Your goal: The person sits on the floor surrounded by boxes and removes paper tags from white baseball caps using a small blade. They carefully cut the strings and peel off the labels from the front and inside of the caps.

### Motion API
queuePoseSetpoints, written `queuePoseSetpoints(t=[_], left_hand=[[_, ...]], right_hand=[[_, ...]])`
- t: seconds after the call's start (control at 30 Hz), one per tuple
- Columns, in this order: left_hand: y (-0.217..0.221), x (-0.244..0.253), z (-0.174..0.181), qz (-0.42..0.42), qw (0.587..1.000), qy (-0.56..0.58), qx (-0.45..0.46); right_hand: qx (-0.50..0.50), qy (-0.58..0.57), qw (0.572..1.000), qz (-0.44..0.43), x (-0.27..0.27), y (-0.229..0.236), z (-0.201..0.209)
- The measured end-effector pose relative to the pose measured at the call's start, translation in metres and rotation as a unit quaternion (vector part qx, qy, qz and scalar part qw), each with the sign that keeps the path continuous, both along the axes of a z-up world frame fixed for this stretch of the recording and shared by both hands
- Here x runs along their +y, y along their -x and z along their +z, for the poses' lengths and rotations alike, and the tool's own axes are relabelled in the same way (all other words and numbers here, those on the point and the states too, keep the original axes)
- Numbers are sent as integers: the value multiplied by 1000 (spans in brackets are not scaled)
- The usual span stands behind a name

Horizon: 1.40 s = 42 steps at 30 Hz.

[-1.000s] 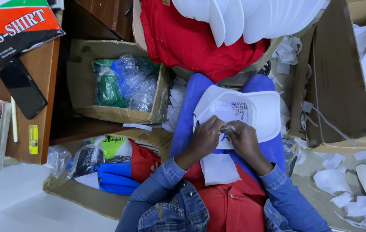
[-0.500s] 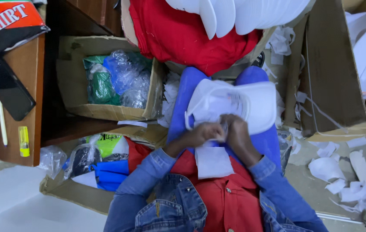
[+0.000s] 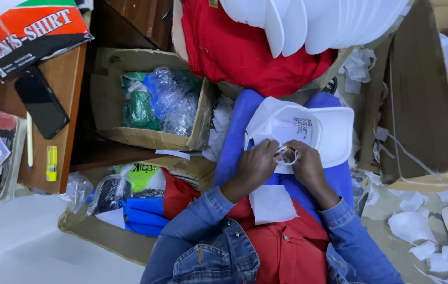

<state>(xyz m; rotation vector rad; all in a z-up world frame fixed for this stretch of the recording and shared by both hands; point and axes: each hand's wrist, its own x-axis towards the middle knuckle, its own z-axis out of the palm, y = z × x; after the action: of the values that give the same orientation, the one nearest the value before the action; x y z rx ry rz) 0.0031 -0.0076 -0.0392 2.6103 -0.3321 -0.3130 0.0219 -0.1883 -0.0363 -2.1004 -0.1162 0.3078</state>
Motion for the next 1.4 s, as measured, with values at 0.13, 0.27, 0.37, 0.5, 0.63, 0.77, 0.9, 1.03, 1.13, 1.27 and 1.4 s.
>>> queuePoseSetpoints(t=[0.13,0.27,0.37,0.5,0.63,0.77,0.9,1.03,1.13,1.27,1.4], left_hand=[[-12,-11,-15,-3,1000,-6,-14],[-14,-9,12,1,1000,17,-9],[-12,-6,37,-40,992,45,-112],[11,-8,24,-141,968,147,-148],[12,10,22,-84,974,199,-72],[18,15,20,18,989,143,43],[32,6,8,-88,994,49,-32],[22,10,17,-172,980,96,-25],[19,9,-5,-174,970,165,43],[42,11,-39,-192,959,194,77],[35,16,45,-231,842,381,303]], right_hand=[[-3,43,999,-23,-8,4,-33],[17,9,998,-56,-2,0,-13],[41,-7,996,-74,1,1,-9],[51,-23,993,-107,-5,-10,-22],[1,-30,991,-133,-11,-10,-15],[-50,-1,995,-86,-6,-3,-18],[-76,22,992,-96,-6,-2,-32],[-85,24,990,-111,-3,2,-38],[-87,51,988,-116,4,7,-39],[-84,30,989,-119,-10,-11,-49],[-163,287,941,-71,-40,-53,-83]])
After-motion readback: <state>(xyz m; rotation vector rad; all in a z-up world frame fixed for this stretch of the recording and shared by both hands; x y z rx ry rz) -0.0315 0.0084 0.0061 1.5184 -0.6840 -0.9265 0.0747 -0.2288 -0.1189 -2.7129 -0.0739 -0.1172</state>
